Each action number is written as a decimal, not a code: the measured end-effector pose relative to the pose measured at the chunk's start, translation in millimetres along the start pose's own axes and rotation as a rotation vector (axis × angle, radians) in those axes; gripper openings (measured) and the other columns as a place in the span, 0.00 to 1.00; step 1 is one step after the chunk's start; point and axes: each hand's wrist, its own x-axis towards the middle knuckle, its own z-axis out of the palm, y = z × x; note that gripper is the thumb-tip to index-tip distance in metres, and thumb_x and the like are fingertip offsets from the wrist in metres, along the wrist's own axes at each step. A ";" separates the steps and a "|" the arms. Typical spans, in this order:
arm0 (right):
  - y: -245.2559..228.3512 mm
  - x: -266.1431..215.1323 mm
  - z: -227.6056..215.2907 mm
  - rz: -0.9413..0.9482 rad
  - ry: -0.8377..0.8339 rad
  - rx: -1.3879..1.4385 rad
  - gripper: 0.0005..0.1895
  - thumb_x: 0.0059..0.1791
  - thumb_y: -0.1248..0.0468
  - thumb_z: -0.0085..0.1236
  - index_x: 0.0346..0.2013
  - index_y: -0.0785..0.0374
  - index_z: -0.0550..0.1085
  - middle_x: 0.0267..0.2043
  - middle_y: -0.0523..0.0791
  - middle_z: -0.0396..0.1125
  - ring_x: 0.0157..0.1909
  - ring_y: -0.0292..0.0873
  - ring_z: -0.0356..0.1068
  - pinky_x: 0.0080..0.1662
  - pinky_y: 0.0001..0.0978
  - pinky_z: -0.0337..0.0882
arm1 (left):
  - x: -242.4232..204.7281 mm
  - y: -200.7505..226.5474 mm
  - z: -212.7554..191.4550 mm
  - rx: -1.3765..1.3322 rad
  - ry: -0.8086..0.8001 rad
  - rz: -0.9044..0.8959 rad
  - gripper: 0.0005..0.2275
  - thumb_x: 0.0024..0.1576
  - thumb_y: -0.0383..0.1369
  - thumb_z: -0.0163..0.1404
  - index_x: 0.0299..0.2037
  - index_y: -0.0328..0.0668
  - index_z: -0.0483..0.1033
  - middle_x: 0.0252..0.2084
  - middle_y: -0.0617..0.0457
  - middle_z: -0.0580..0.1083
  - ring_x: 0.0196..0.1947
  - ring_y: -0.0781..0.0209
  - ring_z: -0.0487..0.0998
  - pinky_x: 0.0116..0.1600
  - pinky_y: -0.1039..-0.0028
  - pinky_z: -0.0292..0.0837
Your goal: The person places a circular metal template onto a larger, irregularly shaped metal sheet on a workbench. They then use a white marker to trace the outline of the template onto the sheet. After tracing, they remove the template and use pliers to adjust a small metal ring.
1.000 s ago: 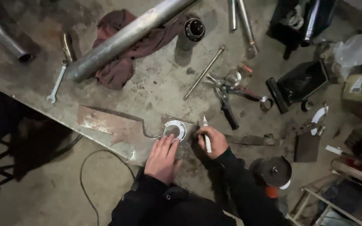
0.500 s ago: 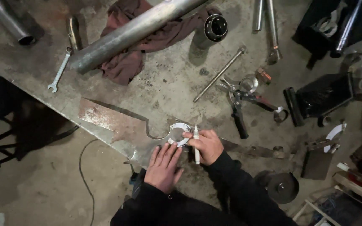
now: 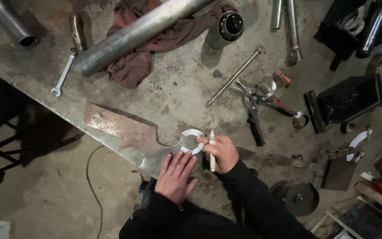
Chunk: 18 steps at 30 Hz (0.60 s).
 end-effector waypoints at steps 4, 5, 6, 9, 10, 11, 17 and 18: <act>0.3 -1.3 2.0 -0.002 0.092 0.012 0.22 0.44 0.73 0.59 0.48 0.54 0.64 0.58 0.48 0.73 0.45 0.50 0.76 0.51 0.41 0.71 | 0.0 -0.5 -2.3 -0.017 0.005 0.006 0.33 0.52 0.42 0.58 0.68 0.42 0.64 0.71 0.48 0.62 0.71 0.48 0.59 0.73 0.47 0.48; -0.4 1.5 0.3 -0.004 0.090 0.012 0.22 0.44 0.73 0.59 0.48 0.54 0.64 0.58 0.48 0.73 0.45 0.50 0.76 0.51 0.41 0.71 | 0.7 -0.4 -2.3 -0.018 0.007 0.005 0.33 0.52 0.42 0.58 0.68 0.42 0.64 0.71 0.48 0.62 0.71 0.48 0.59 0.73 0.47 0.48; -2.2 3.8 -0.7 -0.003 0.074 0.017 0.23 0.43 0.73 0.59 0.48 0.55 0.65 0.58 0.49 0.73 0.44 0.50 0.76 0.50 0.42 0.71 | 0.1 -0.4 -2.9 -0.023 0.003 0.003 0.33 0.52 0.42 0.58 0.68 0.43 0.64 0.71 0.48 0.62 0.71 0.49 0.59 0.72 0.47 0.48; -5.5 3.6 -1.3 0.017 0.048 0.018 0.24 0.41 0.73 0.60 0.48 0.56 0.66 0.57 0.48 0.74 0.42 0.50 0.75 0.49 0.43 0.70 | -0.5 -0.8 -3.3 -0.027 0.000 0.000 0.33 0.52 0.43 0.59 0.67 0.43 0.64 0.71 0.48 0.62 0.71 0.49 0.59 0.72 0.48 0.48; -4.9 3.8 -1.5 0.033 0.039 0.011 0.24 0.41 0.73 0.61 0.48 0.55 0.66 0.57 0.48 0.74 0.41 0.50 0.75 0.49 0.43 0.70 | 1.0 -1.5 -3.0 -0.025 0.004 -0.002 0.33 0.51 0.43 0.59 0.67 0.44 0.64 0.70 0.48 0.63 0.71 0.49 0.59 0.73 0.48 0.48; -4.3 6.0 -1.6 0.031 0.039 0.010 0.24 0.41 0.73 0.61 0.48 0.55 0.66 0.57 0.48 0.74 0.41 0.50 0.75 0.49 0.43 0.70 | 1.5 -1.9 -3.3 -0.025 0.006 -0.002 0.33 0.51 0.43 0.59 0.67 0.44 0.64 0.70 0.48 0.63 0.71 0.49 0.59 0.73 0.48 0.48; -7.2 8.3 -1.5 0.057 0.013 -0.003 0.24 0.39 0.74 0.58 0.48 0.56 0.67 0.58 0.46 0.73 0.43 0.53 0.74 0.49 0.44 0.70 | -0.3 -2.4 -4.3 -0.038 -0.008 -0.005 0.33 0.51 0.42 0.59 0.68 0.44 0.64 0.71 0.49 0.62 0.71 0.50 0.60 0.73 0.49 0.48; -6.7 8.2 -1.7 0.042 0.012 -0.004 0.23 0.39 0.73 0.58 0.48 0.57 0.67 0.59 0.46 0.73 0.46 0.53 0.74 0.50 0.45 0.70 | -0.1 -2.7 -4.5 -0.042 -0.012 -0.004 0.33 0.51 0.42 0.58 0.68 0.44 0.64 0.71 0.49 0.62 0.71 0.49 0.59 0.73 0.49 0.48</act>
